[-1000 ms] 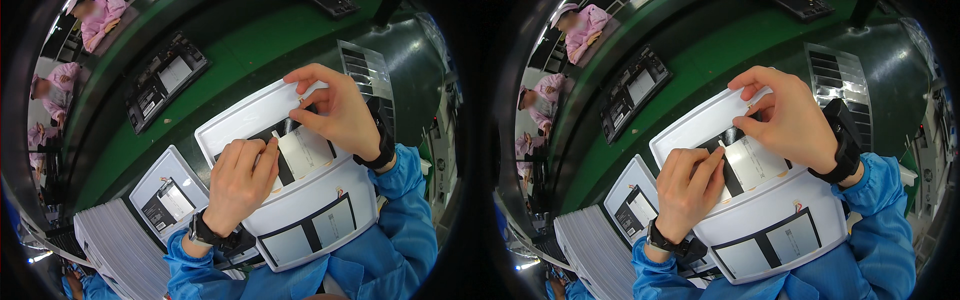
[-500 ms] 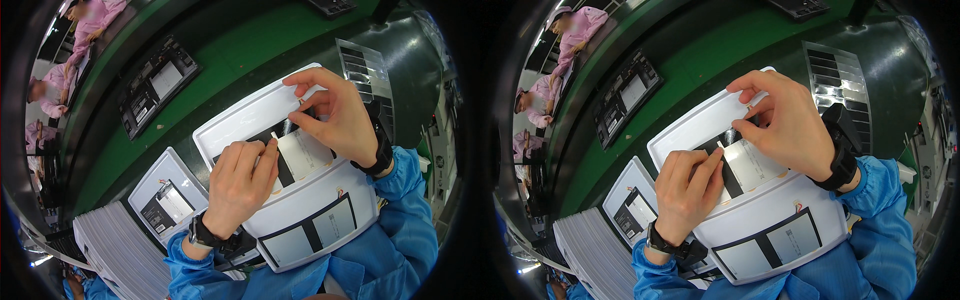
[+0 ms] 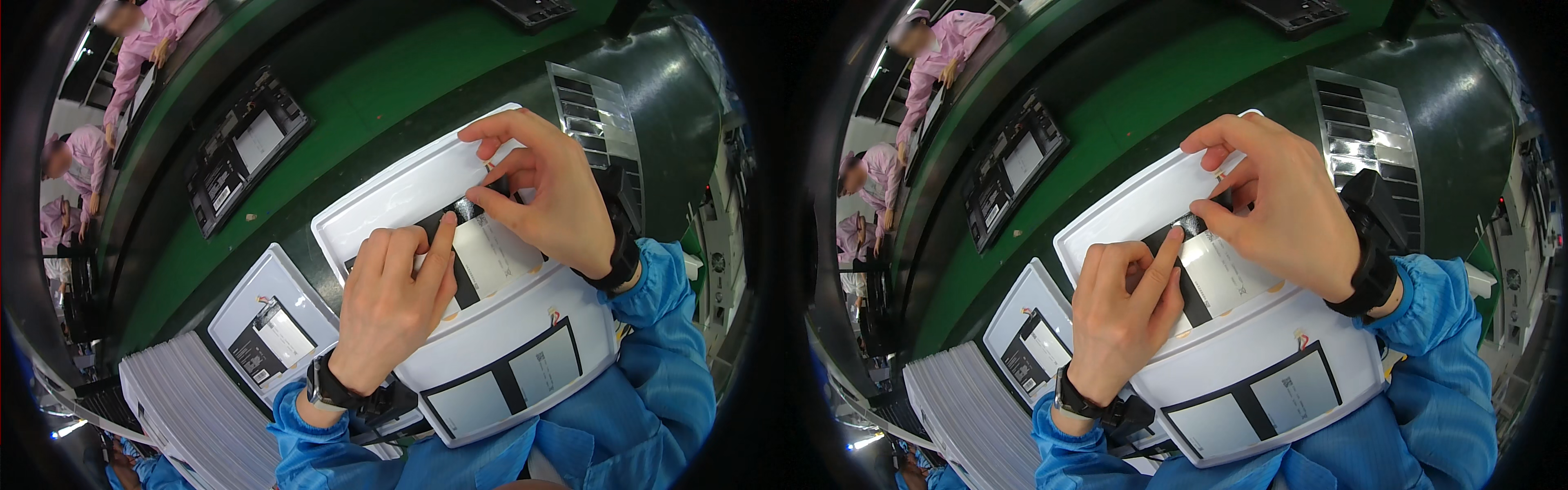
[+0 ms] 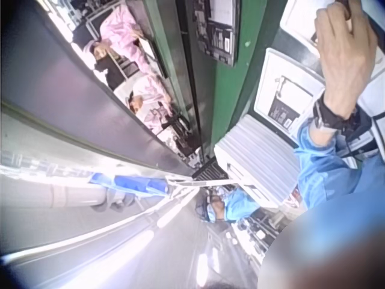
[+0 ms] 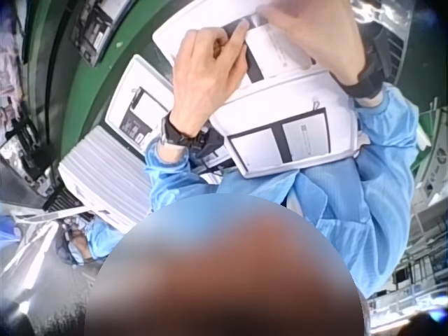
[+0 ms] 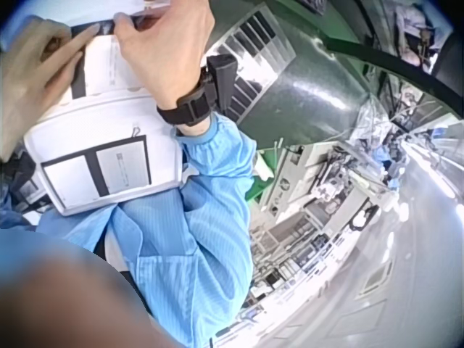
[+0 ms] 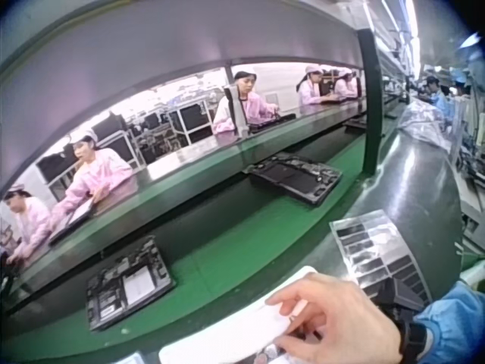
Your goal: Assembling electronic components by placing batteries into laptop or tablet frames on a factory assembly line.
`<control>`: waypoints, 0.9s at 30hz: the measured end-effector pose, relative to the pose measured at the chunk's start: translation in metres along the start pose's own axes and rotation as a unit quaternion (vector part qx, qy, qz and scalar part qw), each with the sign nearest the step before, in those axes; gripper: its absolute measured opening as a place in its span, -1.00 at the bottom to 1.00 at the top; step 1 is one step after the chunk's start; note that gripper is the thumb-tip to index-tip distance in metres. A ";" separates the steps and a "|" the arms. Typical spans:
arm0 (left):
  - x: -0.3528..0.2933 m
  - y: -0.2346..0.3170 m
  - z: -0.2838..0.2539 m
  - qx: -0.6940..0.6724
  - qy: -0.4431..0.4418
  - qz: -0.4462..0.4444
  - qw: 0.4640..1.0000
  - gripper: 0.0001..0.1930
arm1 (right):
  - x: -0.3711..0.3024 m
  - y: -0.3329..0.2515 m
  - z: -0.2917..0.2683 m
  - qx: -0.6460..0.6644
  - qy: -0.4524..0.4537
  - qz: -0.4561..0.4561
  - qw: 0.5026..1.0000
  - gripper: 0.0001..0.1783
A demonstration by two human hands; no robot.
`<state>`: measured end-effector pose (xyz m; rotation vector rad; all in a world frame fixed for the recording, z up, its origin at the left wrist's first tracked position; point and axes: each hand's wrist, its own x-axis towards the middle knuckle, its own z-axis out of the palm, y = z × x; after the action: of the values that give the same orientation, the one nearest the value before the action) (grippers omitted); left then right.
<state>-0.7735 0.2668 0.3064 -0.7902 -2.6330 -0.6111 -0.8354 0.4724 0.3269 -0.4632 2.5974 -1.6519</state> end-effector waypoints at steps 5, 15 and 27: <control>0.003 0.002 -0.001 -0.003 -0.015 -0.005 1.000 -0.54 | -0.002 -0.002 -0.004 -0.047 0.010 -0.037 0.998 -0.40; 0.003 0.001 0.000 0.000 -0.023 -0.017 1.000 -0.52 | -0.008 -0.005 -0.007 -0.135 0.048 -0.098 0.985 -0.26; 0.003 0.000 0.003 0.009 -0.021 -0.011 1.000 -0.46 | -0.008 0.008 -0.013 -0.029 0.049 -0.034 0.998 -0.26</control>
<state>-0.7764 0.2698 0.3048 -0.7786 -2.6851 -0.5819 -0.8315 0.4889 0.3246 -0.4908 2.7358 -1.6650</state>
